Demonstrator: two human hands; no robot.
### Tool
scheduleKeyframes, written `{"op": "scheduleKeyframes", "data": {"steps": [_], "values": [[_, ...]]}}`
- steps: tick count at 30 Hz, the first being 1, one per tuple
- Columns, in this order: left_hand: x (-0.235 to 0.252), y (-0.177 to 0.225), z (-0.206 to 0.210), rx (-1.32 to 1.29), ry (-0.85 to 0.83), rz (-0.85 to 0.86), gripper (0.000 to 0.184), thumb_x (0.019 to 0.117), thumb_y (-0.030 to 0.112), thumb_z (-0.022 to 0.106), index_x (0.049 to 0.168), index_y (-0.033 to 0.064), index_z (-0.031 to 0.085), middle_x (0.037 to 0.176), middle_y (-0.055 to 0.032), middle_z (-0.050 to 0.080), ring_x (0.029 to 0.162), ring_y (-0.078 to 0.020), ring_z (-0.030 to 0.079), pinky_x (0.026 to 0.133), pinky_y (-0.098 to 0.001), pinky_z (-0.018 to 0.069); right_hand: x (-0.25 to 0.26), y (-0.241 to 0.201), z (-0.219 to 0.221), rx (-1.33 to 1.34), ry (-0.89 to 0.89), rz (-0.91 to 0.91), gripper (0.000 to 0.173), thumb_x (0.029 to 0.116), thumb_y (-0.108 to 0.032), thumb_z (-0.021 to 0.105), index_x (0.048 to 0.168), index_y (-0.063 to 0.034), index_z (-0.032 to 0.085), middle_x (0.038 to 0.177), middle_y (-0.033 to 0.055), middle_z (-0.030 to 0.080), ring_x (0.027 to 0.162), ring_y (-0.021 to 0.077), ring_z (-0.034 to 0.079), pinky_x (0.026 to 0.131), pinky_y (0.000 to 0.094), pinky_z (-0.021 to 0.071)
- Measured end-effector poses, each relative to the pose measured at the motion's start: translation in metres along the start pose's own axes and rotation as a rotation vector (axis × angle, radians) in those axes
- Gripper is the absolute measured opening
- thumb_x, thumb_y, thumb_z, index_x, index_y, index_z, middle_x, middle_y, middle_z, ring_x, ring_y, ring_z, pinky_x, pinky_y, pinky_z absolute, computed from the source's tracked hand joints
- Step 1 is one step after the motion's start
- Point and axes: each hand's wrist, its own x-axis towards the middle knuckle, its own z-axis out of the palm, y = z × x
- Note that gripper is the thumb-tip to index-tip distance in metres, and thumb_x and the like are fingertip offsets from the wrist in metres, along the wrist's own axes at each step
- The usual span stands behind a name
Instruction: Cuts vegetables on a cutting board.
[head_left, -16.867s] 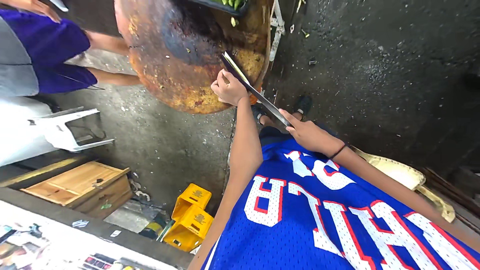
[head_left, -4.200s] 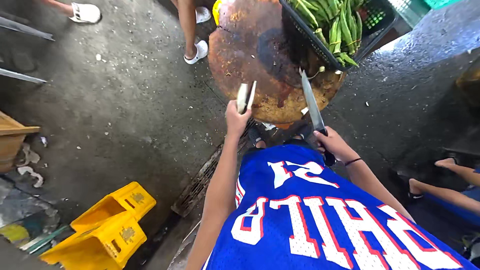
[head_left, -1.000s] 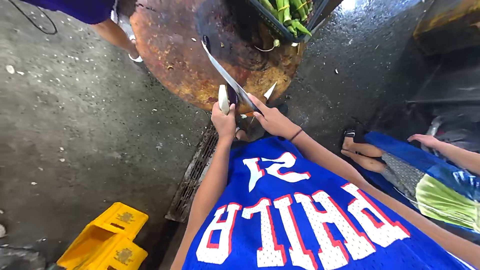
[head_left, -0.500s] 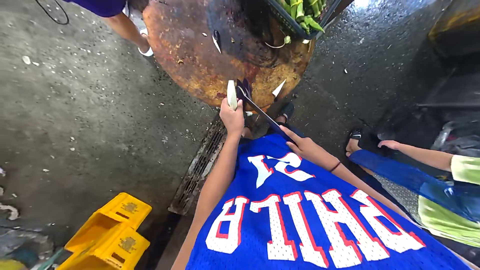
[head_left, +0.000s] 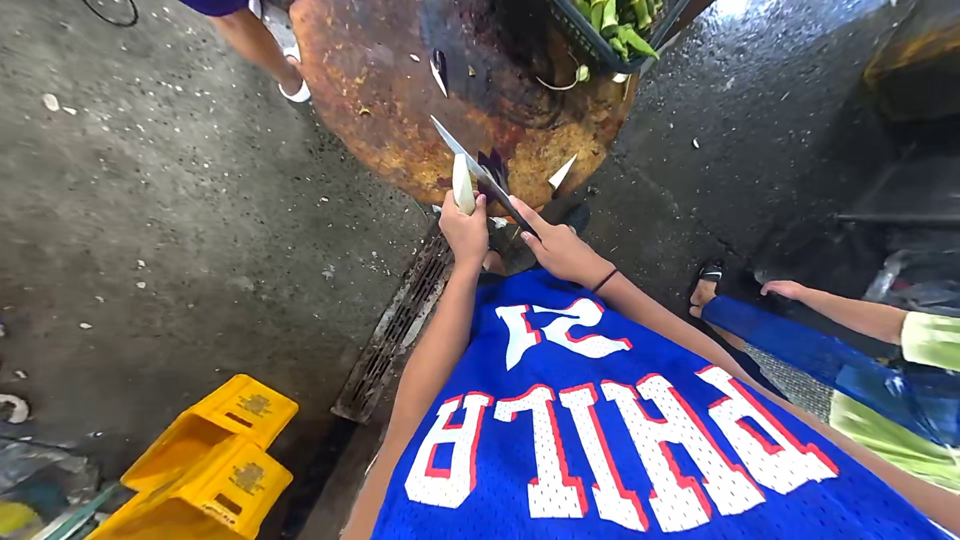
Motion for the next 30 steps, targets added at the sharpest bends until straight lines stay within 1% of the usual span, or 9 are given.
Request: {"op": "scheduleKeyframes", "data": {"steps": [4, 6, 9, 16, 18, 20, 22, 25, 30], "values": [[-0.002, 0.004, 0.003, 0.04, 0.017, -0.017, 0.023, 0.0934, 0.024, 0.074, 0.109, 0.0076, 0.068, 0.094, -0.0053, 0.071, 0.088, -0.0137, 0.068, 0.083, -0.0369, 0.0557, -0.01, 0.005, 0.008, -0.004, -0.006, 0.032, 0.061, 0.1126, -0.034, 0.035, 0.165, -0.0396, 0.006, 0.083, 0.0151, 0.068, 0.071, 0.033, 0.067, 0.069, 0.0541, 0.0572], [-0.005, 0.005, 0.007, 0.057, 0.046, -0.026, 0.024, 0.0943, 0.024, 0.073, 0.11, 0.0067, 0.068, 0.095, -0.0067, 0.071, 0.089, -0.0148, 0.069, 0.084, -0.0371, 0.0559, -0.025, 0.011, 0.017, 0.002, 0.047, 0.03, 0.062, 0.1117, -0.034, 0.038, 0.165, -0.0404, 0.008, 0.079, 0.0149, 0.068, 0.063, 0.0322, 0.067, 0.059, 0.0537, 0.0571], [-0.007, 0.004, 0.013, 0.063, 0.105, -0.027, 0.023, 0.0939, 0.024, 0.072, 0.108, 0.0073, 0.069, 0.093, -0.0063, 0.071, 0.087, -0.0142, 0.069, 0.081, -0.0357, 0.056, -0.049, 0.028, 0.025, 0.01, 0.021, 0.04, 0.063, 0.1112, -0.035, 0.04, 0.165, -0.0422, 0.007, 0.076, 0.0131, 0.068, 0.059, 0.0306, 0.065, 0.057, 0.0526, 0.0563], [0.002, 0.012, 0.006, -0.046, 0.084, -0.128, 0.031, 0.0922, 0.023, 0.075, 0.116, 0.0065, 0.064, 0.093, -0.0041, 0.072, 0.083, -0.0125, 0.07, 0.079, -0.0358, 0.0586, -0.072, 0.077, 0.018, 0.025, -0.026, 0.053, 0.058, 0.1109, -0.038, 0.04, 0.164, -0.0443, 0.016, 0.078, 0.0106, 0.068, 0.064, 0.0274, 0.065, 0.063, 0.0509, 0.0562], [0.01, 0.018, -0.011, -0.026, 0.06, -0.117, 0.043, 0.094, 0.026, 0.073, 0.128, 0.0049, 0.056, 0.097, -0.0059, 0.072, 0.082, -0.0154, 0.072, 0.077, -0.0382, 0.0623, -0.069, 0.071, 0.017, 0.037, 0.017, 0.041, 0.06, 0.1113, -0.036, 0.038, 0.165, -0.0384, 0.013, 0.08, 0.0118, 0.069, 0.064, 0.0281, 0.066, 0.063, 0.0517, 0.057], [0.018, 0.02, -0.028, 0.127, 0.051, -0.02, 0.053, 0.0977, 0.032, 0.069, 0.139, 0.0033, 0.051, 0.109, -0.0091, 0.071, 0.098, -0.0188, 0.069, 0.089, -0.0394, 0.0569, -0.06, 0.059, 0.015, 0.033, 0.07, 0.024, 0.061, 0.1115, -0.035, 0.037, 0.166, -0.0355, 0.01, 0.08, 0.0116, 0.069, 0.061, 0.0274, 0.065, 0.06, 0.0504, 0.0574], [0.028, 0.013, -0.041, 0.308, 0.022, 0.066, 0.058, 0.1016, 0.037, 0.06, 0.147, 0.0036, 0.05, 0.132, -0.0169, 0.063, 0.122, -0.027, 0.061, 0.107, -0.0429, 0.0489, -0.048, 0.041, 0.01, 0.025, 0.112, 0.024, 0.061, 0.1118, -0.035, 0.037, 0.166, -0.0352, 0.009, 0.078, 0.0118, 0.068, 0.06, 0.0273, 0.065, 0.058, 0.0495, 0.0568], [0.039, 0.002, -0.052, 0.5, -0.033, 0.123, 0.048, 0.101, 0.032, 0.056, 0.141, 0.0045, 0.06, 0.14, -0.0222, 0.056, 0.129, -0.0376, 0.053, 0.111, -0.0477, 0.0431, -0.021, 0.01, 0.001, 0.004, 0.133, 0.019, 0.061, 0.1121, -0.033, 0.037, 0.166, -0.034, 0.009, 0.08, 0.0124, 0.068, 0.065, 0.0293, 0.066, 0.064, 0.0511, 0.0573], [0.038, 0.001, -0.057, 0.505, -0.072, 0.154, 0.036, 0.1034, 0.026, 0.056, 0.133, 0.0084, 0.067, 0.136, -0.0184, 0.06, 0.126, -0.0358, 0.056, 0.109, -0.0467, 0.044, 0.024, -0.048, -0.014, -0.016, 0.044, -0.021, 0.061, 0.1125, -0.031, 0.037, 0.166, -0.0335, 0.008, 0.081, 0.0127, 0.068, 0.064, 0.028, 0.067, 0.065, 0.0482, 0.059]]}}
